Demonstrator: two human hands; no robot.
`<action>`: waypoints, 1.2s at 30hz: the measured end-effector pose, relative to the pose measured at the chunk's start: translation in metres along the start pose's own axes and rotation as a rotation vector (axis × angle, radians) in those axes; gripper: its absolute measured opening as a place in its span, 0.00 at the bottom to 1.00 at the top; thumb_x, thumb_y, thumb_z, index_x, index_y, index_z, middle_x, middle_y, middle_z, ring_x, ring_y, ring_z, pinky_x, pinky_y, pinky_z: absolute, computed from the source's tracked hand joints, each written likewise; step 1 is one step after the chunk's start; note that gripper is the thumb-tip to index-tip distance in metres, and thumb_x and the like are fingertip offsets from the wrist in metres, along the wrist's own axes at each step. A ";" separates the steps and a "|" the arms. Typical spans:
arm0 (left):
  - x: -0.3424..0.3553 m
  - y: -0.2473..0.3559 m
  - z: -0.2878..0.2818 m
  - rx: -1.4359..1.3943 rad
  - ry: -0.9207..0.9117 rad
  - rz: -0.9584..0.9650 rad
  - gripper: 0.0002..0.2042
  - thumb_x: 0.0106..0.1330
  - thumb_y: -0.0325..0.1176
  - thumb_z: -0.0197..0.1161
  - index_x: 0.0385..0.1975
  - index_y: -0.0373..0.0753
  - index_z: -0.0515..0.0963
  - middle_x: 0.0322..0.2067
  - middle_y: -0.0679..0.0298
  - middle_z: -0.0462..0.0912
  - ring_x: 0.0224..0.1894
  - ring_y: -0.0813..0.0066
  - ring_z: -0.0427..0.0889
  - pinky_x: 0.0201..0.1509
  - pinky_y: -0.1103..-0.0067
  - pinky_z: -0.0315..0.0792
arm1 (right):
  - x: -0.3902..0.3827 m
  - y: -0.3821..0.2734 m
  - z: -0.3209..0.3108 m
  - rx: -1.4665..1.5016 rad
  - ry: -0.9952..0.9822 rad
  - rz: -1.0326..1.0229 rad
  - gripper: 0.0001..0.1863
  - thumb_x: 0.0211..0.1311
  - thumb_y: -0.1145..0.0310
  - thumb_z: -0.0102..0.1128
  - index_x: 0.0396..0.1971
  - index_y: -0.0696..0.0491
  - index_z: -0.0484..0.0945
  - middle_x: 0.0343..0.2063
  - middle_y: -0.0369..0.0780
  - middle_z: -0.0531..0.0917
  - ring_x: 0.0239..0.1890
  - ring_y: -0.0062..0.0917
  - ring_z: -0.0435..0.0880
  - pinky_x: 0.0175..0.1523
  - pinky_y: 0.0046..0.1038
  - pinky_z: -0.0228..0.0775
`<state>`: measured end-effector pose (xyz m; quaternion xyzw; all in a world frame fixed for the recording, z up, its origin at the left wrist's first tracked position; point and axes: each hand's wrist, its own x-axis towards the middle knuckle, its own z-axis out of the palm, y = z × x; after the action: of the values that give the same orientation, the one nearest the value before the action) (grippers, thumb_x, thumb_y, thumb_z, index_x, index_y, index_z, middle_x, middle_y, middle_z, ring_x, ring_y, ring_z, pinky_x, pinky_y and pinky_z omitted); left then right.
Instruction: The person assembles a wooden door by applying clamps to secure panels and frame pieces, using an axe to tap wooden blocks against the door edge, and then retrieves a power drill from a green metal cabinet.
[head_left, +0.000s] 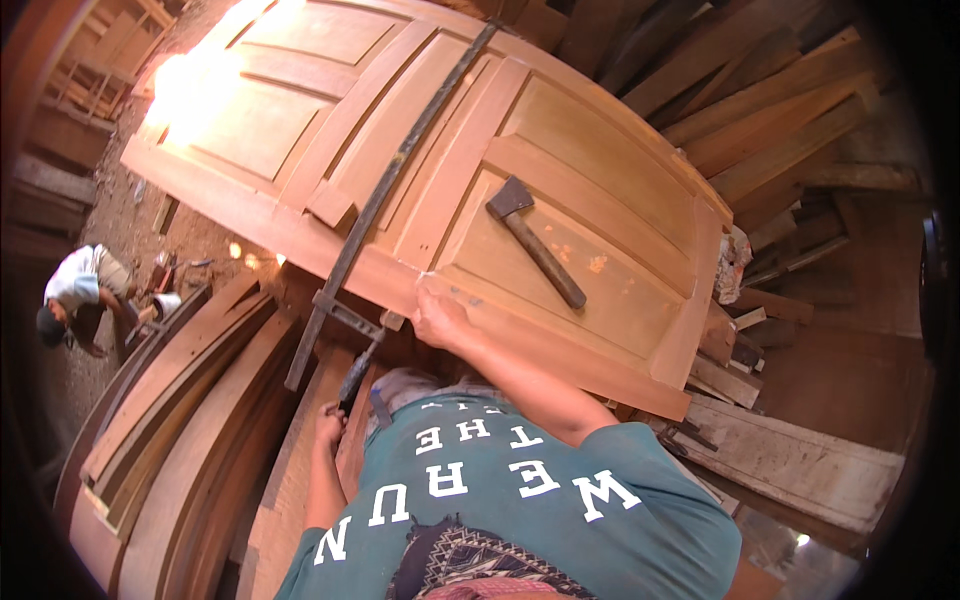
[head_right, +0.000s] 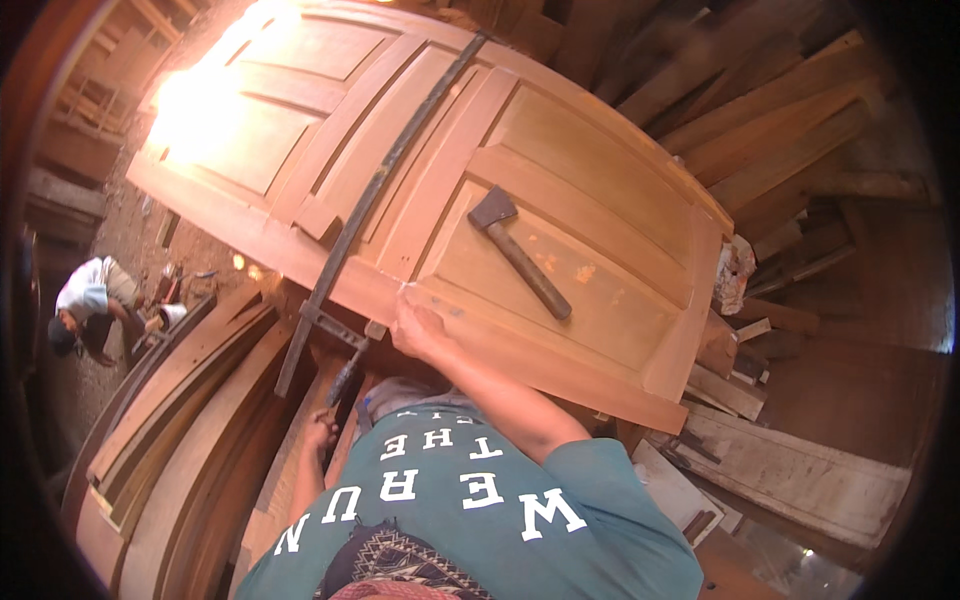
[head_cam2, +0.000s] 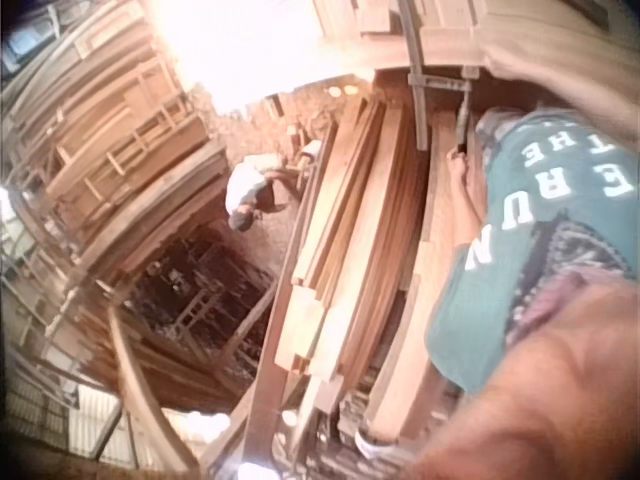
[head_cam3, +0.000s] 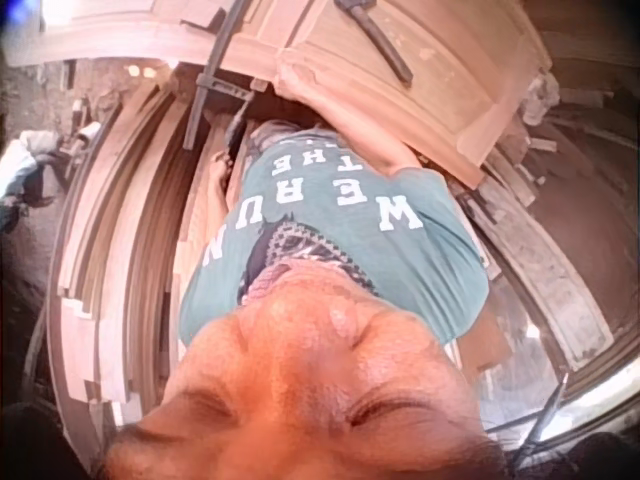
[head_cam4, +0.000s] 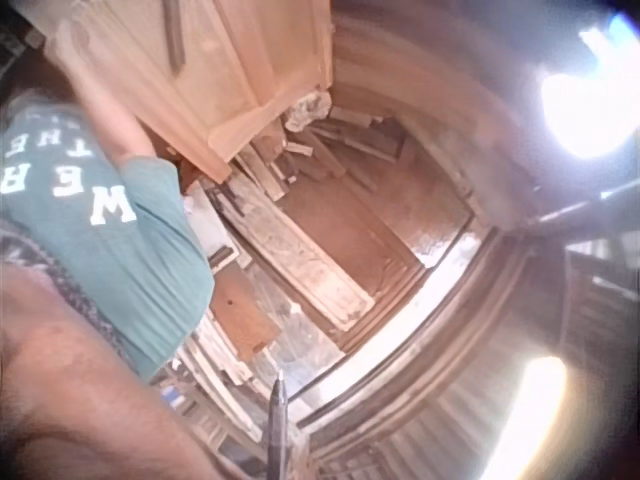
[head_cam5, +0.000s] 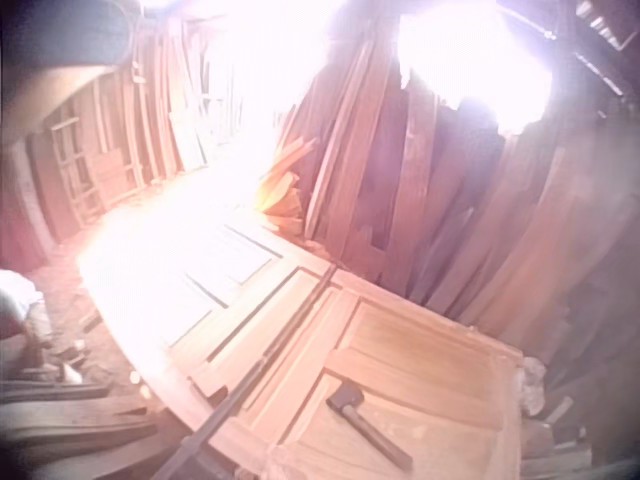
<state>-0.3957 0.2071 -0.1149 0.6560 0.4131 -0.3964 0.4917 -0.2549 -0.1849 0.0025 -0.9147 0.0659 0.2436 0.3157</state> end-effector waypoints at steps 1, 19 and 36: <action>-0.019 0.022 0.002 0.003 -0.030 0.012 0.25 0.64 0.24 0.58 0.64 0.39 0.69 0.40 0.62 0.81 0.33 0.75 0.80 0.31 0.78 0.74 | -0.008 0.002 0.000 0.054 0.051 -0.039 0.36 0.64 0.66 0.51 0.71 0.61 0.58 0.32 0.60 0.84 0.37 0.59 0.84 0.46 0.53 0.75; -0.036 0.170 0.064 0.445 -0.770 0.021 0.23 0.57 0.26 0.70 0.55 0.30 0.80 0.25 0.67 0.80 0.22 0.78 0.77 0.26 0.80 0.71 | -0.009 0.016 -0.034 -0.350 0.385 -0.193 0.30 0.58 0.72 0.57 0.63 0.51 0.74 0.49 0.43 0.75 0.54 0.38 0.74 0.51 0.42 0.68; -0.042 0.147 0.077 0.631 -0.260 0.314 0.12 0.52 0.22 0.66 0.38 0.34 0.83 0.20 0.67 0.77 0.17 0.81 0.72 0.20 0.79 0.64 | -0.067 0.061 -0.038 -0.232 0.300 -0.161 0.35 0.55 0.75 0.60 0.67 0.48 0.70 0.54 0.43 0.72 0.56 0.41 0.70 0.58 0.44 0.62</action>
<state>-0.2817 0.0999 -0.0451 0.7747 0.0992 -0.5041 0.3687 -0.3151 -0.2585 0.0282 -0.9733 0.0105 0.0847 0.2132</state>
